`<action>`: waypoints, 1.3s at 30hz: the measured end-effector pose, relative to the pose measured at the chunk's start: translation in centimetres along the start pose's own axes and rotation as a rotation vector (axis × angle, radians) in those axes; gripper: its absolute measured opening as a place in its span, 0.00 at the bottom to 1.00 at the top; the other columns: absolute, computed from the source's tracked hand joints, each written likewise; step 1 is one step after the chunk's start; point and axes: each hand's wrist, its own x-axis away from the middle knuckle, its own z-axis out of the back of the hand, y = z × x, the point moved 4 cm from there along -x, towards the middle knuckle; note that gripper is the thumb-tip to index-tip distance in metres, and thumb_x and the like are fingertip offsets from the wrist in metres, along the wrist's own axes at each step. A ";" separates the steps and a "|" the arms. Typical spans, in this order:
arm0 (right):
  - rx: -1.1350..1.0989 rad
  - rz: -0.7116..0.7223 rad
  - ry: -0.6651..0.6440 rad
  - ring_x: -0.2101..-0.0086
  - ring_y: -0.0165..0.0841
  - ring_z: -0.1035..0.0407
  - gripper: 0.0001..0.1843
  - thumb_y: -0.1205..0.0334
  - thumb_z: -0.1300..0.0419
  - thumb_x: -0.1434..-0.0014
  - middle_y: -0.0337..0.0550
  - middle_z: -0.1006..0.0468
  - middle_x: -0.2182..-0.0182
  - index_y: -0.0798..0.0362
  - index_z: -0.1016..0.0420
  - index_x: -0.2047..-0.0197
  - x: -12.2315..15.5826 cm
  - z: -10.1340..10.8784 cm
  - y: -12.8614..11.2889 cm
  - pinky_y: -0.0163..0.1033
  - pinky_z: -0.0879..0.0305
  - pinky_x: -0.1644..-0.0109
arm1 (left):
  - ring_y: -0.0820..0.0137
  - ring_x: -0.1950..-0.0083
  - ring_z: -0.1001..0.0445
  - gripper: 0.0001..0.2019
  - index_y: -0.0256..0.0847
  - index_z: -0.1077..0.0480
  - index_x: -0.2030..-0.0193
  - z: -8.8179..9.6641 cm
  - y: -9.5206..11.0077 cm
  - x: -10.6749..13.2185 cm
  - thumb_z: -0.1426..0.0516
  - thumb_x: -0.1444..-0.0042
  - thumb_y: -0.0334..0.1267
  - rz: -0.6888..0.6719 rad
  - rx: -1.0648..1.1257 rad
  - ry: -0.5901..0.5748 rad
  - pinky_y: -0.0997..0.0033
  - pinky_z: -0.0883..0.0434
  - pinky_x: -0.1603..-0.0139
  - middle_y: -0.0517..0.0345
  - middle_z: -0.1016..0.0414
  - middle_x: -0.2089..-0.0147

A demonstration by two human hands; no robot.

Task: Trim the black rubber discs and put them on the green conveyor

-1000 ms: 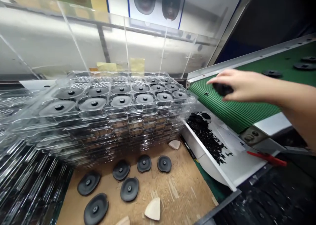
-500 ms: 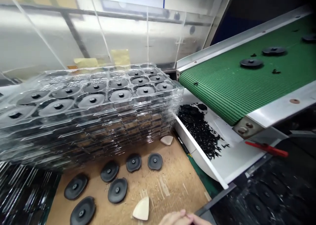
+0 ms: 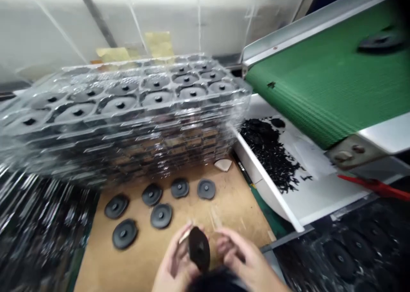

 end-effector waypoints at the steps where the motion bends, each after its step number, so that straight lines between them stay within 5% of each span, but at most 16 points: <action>1: 0.065 0.021 0.035 0.54 0.42 0.29 0.29 0.42 0.50 0.40 0.54 0.26 0.54 0.53 0.34 0.44 -0.4 -0.2 -0.3 0.47 0.32 0.51 | 0.57 0.45 0.27 0.24 0.57 0.30 0.48 0.4 0.4 0.4 0.36 0.55 0.42 0.033 0.132 0.041 0.62 0.30 0.47 0.54 0.25 0.46; 5: 0.287 0.163 0.069 0.45 0.46 0.39 0.17 0.59 0.44 0.42 0.51 0.31 0.47 0.49 0.30 0.49 -2.5 -3.0 -0.7 0.58 0.44 0.41 | 0.60 0.43 0.29 0.22 0.52 0.32 0.46 1.8 1.7 1.7 0.41 0.49 0.46 0.025 0.413 0.153 0.61 0.34 0.41 0.53 0.27 0.44; 11: 0.482 0.351 0.110 0.50 0.47 0.36 0.11 0.63 0.45 0.41 0.55 0.28 0.51 0.53 0.29 0.55 -4.6 -7.3 0.7 0.59 0.37 0.48 | 0.60 0.42 0.31 0.25 0.52 0.34 0.44 3.7 1.6 3.1 0.40 0.50 0.48 -0.044 0.552 0.252 0.57 0.37 0.38 0.51 0.25 0.46; 20: 0.609 0.423 0.106 0.53 0.44 0.35 0.11 0.63 0.43 0.41 0.50 0.28 0.52 0.47 0.25 0.55 -4.5 -5.8 0.9 0.56 0.38 0.50 | 0.58 0.46 0.27 0.23 0.53 0.27 0.51 4.8 2.9 3.2 0.35 0.57 0.45 -0.091 0.615 0.291 0.60 0.32 0.42 0.55 0.22 0.50; 27: 0.405 0.301 0.169 0.54 0.41 0.32 0.13 0.59 0.47 0.40 0.48 0.24 0.57 0.49 0.26 0.54 -4.4 -5.0 -1.3 0.50 0.34 0.51 | 0.58 0.46 0.27 0.28 0.54 0.32 0.46 4.5 3.1 3.2 0.35 0.57 0.45 -0.092 0.572 0.295 0.57 0.33 0.41 0.53 0.23 0.49; 30: 0.284 0.201 0.163 0.68 0.35 0.27 0.15 0.56 0.51 0.37 0.46 0.23 0.67 0.52 0.25 0.59 -4.3 -4.8 -1.6 0.40 0.29 0.66 | 0.56 0.44 0.29 0.29 0.51 0.33 0.44 4.4 2.8 3.0 0.35 0.55 0.44 -0.087 0.538 0.322 0.53 0.36 0.39 0.52 0.24 0.47; 32: 0.207 0.134 0.143 0.82 0.29 0.33 0.18 0.54 0.53 0.35 0.39 0.26 0.79 0.54 0.25 0.60 -4.3 -4.9 -1.3 0.33 0.35 0.80 | 0.55 0.42 0.31 0.28 0.48 0.33 0.44 4.2 2.5 2.7 0.36 0.54 0.44 -0.067 0.539 0.327 0.52 0.39 0.37 0.50 0.25 0.46; 34: 0.142 0.090 0.128 0.86 0.27 0.36 0.19 0.51 0.51 0.36 0.36 0.29 0.83 0.55 0.26 0.61 -4.3 -4.8 -1.2 0.30 0.39 0.85 | 0.55 0.41 0.32 0.25 0.43 0.31 0.46 4.1 2.1 2.4 0.37 0.53 0.43 -0.031 0.546 0.339 0.52 0.40 0.36 0.48 0.25 0.47; 39: 0.047 0.090 0.159 0.67 0.32 0.26 0.13 0.54 0.47 0.38 0.44 0.21 0.65 0.52 0.27 0.59 -4.5 -4.6 -4.6 0.34 0.28 0.66 | 0.58 0.44 0.30 0.23 0.40 0.29 0.49 3.1 1.7 2.0 0.36 0.53 0.42 0.015 0.467 0.320 0.57 0.35 0.40 0.49 0.24 0.50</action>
